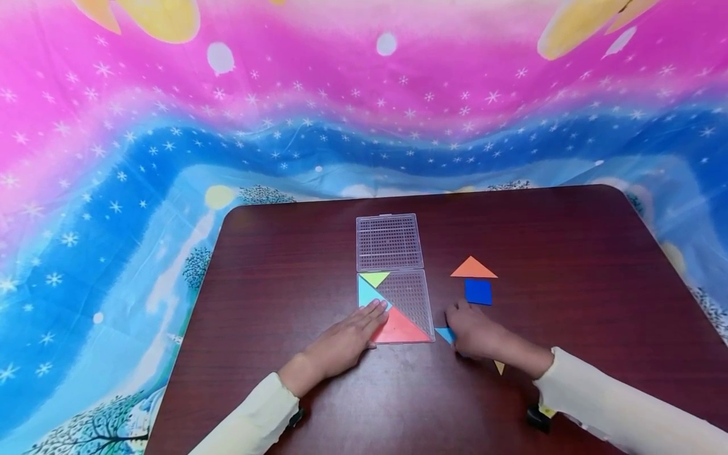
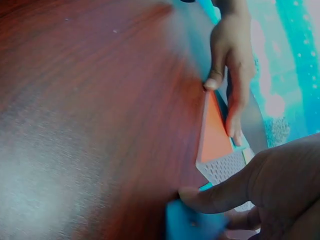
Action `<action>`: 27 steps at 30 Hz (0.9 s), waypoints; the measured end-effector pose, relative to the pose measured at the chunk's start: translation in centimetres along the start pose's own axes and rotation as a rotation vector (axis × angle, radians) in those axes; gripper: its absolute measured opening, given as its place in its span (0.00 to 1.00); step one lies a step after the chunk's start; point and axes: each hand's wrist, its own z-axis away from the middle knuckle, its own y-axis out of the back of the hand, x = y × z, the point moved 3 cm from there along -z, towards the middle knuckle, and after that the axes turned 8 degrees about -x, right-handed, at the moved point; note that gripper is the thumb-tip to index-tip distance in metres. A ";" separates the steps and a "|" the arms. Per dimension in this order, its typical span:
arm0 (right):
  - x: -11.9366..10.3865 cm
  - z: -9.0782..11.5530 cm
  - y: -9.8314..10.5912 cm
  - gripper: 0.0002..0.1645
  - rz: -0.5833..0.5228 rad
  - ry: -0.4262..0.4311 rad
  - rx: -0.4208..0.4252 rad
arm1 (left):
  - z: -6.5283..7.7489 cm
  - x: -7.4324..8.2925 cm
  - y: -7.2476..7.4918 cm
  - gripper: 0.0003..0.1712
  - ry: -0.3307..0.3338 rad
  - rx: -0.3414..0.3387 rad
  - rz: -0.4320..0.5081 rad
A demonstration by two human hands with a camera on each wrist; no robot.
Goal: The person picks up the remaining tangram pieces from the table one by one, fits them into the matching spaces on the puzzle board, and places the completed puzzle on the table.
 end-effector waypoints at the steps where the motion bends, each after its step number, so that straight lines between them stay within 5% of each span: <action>1: 0.1 -0.1 0.2 0.23 -0.012 0.000 -0.006 | 0.0 0.0 0.0 0.32 0.000 0.000 -0.004; 4: 0.5 -0.5 0.6 0.13 -0.076 -0.010 -0.002 | 0.0 0.1 0.0 0.33 -0.002 -0.001 -0.014; 8: 1.1 -0.7 1.0 0.13 -0.163 -0.018 0.022 | 0.0 0.1 0.0 0.32 -0.015 0.014 -0.018; 17: 1.7 -1.0 4.2 0.02 -0.143 0.036 0.078 | 0.1 0.1 0.1 0.32 -0.019 0.032 -0.013; 27: 1.8 -2.6 7.4 0.02 -0.275 0.175 0.149 | 0.1 0.1 0.1 0.32 -0.024 0.035 -0.006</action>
